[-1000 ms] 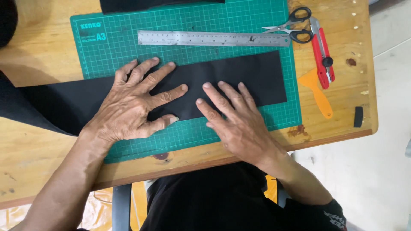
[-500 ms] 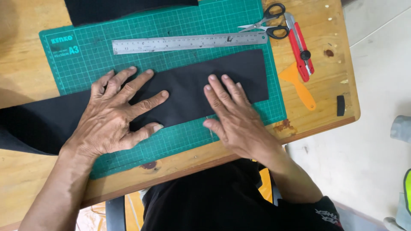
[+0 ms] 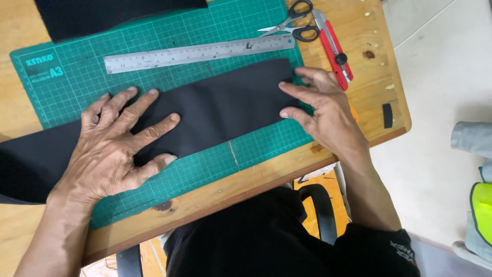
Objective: The person uses a metal ruler and a red utility knife to cut a strip of black fabric on a green cutting mat. They measure and cut the fabric into smaller rectangular pieces, then fold the edges of the cut pieces.
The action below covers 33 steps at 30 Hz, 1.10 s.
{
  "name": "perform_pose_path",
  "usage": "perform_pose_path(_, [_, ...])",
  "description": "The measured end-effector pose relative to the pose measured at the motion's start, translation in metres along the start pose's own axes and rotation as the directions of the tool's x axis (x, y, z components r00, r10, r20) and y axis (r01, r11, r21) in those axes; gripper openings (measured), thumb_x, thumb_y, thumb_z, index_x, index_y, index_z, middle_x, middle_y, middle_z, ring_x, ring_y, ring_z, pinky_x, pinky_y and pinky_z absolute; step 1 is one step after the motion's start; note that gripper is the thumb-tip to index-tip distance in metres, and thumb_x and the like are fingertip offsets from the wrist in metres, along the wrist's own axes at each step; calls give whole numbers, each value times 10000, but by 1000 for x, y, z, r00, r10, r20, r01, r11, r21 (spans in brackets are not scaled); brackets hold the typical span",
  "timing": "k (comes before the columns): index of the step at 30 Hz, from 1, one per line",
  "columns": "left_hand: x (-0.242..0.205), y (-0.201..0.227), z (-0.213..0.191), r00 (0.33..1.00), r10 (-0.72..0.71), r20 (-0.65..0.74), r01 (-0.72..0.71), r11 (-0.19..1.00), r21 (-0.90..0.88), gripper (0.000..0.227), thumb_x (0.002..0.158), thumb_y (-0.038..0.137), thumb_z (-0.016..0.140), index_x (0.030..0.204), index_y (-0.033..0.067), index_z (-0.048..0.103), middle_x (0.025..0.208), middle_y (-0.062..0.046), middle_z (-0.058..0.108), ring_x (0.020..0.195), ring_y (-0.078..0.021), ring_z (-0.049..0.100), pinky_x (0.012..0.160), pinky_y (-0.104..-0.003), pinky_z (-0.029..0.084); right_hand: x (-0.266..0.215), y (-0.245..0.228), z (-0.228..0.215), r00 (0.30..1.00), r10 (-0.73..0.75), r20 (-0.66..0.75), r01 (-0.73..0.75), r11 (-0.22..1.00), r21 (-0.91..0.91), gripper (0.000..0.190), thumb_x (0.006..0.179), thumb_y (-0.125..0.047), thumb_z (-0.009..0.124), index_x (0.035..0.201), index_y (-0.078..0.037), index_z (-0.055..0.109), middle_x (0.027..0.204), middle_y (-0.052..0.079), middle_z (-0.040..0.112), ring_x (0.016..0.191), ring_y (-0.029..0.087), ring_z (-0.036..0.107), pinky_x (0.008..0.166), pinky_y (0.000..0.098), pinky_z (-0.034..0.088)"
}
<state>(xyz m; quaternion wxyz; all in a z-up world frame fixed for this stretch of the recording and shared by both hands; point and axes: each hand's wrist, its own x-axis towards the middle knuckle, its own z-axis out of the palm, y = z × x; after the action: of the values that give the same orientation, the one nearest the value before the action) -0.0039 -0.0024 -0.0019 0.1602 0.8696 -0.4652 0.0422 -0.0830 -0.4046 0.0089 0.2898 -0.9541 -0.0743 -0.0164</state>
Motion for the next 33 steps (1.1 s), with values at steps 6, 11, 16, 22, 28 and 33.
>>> perform_pose_path(6, [1,0,0,1000,24,-16,-24,998,51,625,955,617,504,1472,287,627,1613,-151,513,1490,-387,455,1194,-550,270,8,-6,-3,999,-21,31,17,993,119,276,919,-151,809,1164,-78,706,1075,87,665,867,212,593,699,352,530])
perform_pose_path(11, [0,-1,1,1000,17,-15,-16,998,61,636,933,632,528,1472,307,624,1617,-137,520,1485,-388,472,1177,-556,308,7,-2,-7,1000,21,10,-23,961,274,140,933,56,729,1044,-29,739,1005,96,691,835,177,641,720,284,555])
perform_pose_path(16, [0,-1,2,1000,19,-22,-18,998,59,635,937,628,534,1471,300,631,1625,-133,518,1497,-376,472,1192,-550,299,5,5,-5,999,26,-21,-18,936,351,111,939,112,719,978,9,731,926,104,674,779,164,644,655,238,562])
perform_pose_path(22, [0,-1,2,1000,17,-24,-16,998,62,633,934,629,539,1468,302,630,1626,-131,516,1499,-372,471,1183,-556,308,2,6,0,996,0,-91,33,932,360,115,938,120,730,1000,24,736,947,132,705,819,185,688,701,244,606])
perform_pose_path(28, [0,-2,2,1000,22,-13,-21,999,48,634,931,611,561,1482,301,612,1636,-135,495,1502,-390,459,1186,-581,331,-2,6,3,985,-60,-164,106,951,290,120,944,99,746,1012,1,732,974,123,698,881,204,679,741,278,572])
perform_pose_path(33, [0,0,2,1000,11,-14,-11,999,48,634,935,625,548,1471,296,629,1629,-138,505,1512,-377,447,1199,-571,307,-4,10,7,980,-118,-161,155,958,240,95,986,72,682,1025,-9,712,971,117,655,866,213,648,714,306,535])
